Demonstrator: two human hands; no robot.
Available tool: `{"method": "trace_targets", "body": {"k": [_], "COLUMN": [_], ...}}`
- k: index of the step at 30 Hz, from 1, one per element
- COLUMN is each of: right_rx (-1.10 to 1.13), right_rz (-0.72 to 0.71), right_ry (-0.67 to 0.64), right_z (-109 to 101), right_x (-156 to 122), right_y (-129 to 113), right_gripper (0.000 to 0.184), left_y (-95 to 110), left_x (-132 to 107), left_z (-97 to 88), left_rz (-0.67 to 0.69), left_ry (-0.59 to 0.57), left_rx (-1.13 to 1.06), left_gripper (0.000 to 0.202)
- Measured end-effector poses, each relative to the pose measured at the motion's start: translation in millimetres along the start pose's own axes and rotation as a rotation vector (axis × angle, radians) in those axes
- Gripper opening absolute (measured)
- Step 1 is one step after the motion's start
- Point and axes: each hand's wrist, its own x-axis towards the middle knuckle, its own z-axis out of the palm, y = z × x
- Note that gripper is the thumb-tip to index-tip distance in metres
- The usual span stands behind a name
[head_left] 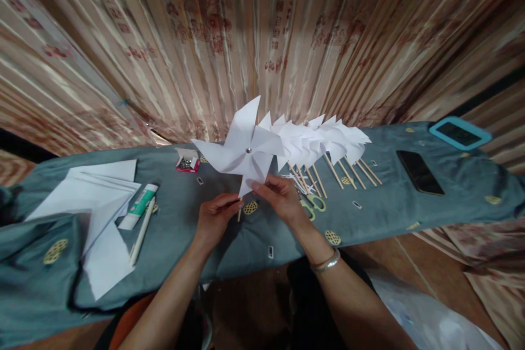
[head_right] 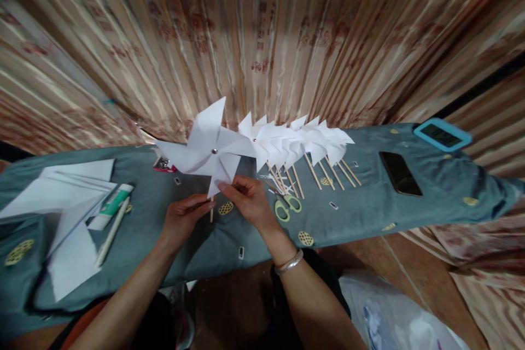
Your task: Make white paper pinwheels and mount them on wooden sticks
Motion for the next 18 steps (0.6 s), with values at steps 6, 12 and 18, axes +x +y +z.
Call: {"method": "trace_targets", "body": {"k": [6, 12, 18], "right_rx": [-0.098, -0.264, -0.074], "right_rz": [-0.036, -0.084, -0.089], "right_ry": [-0.058, 0.015, 0.417], "right_z": [1.5, -28.7, -60.3], "right_x": [-4.5, -2.3, 12.3], "right_y": [-4.7, -12.9, -13.5], "right_gripper": [0.033, 0.039, 0.044], "left_y": [-0.5, -0.2, 1.5], "left_x": [0.4, 2.0, -2.1], "left_z": [-1.5, -7.8, -8.6], "left_rz": [-0.003, 0.018, -0.001], "left_ry": [-0.026, 0.008, -0.048], "left_rx": [-0.003, 0.045, 0.034], "left_gripper": [0.023, 0.024, 0.021]}}
